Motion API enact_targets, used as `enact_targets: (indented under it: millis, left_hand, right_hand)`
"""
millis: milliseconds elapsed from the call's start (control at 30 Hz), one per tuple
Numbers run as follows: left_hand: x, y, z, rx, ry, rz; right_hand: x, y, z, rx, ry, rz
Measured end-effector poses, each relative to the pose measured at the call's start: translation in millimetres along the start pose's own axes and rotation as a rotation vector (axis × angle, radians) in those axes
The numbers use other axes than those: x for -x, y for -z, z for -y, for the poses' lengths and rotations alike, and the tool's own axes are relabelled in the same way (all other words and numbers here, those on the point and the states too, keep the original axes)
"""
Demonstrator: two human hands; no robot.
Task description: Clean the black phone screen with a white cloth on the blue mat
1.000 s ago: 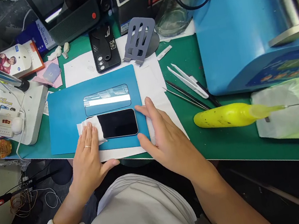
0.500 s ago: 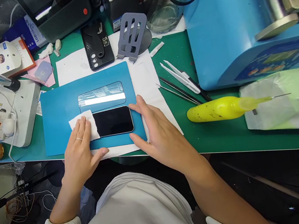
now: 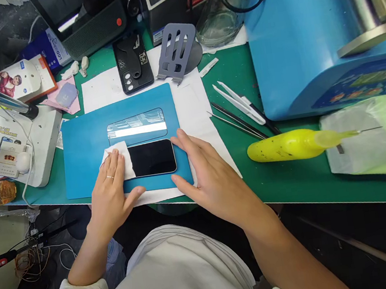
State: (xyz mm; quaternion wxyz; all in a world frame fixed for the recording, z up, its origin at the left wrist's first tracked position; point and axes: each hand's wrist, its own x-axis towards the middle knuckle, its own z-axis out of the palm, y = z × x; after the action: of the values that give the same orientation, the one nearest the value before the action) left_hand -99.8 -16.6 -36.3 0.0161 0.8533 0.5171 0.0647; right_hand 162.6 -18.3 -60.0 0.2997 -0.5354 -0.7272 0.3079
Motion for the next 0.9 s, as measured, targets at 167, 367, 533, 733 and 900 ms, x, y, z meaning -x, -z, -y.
enact_targets:
  millis: [167,367,533,733,900]
  left_hand:
    - [7,0.4,-10,-0.020,0.024,-0.032]
    - [24,12.5,-23,-0.004,-0.020,0.024]
    - [-7,1.6,-16,-0.022,-0.016,0.024]
    - [-24,-15.0,-42,-0.020,-0.079,-0.004]
    - [-43,-22.8,-68,0.028,-0.166,-0.016]
  right_hand:
    - [-1,1,1,0.019,0.028,0.000]
    - [-1,0,0,0.033,0.022,-0.009]
    - [-2,0,0,0.035,0.038,-0.006]
    - [-4,-1,1,0.017,0.034,-0.036]
    - [-2,-2,-9,-0.051,0.021,-0.085]
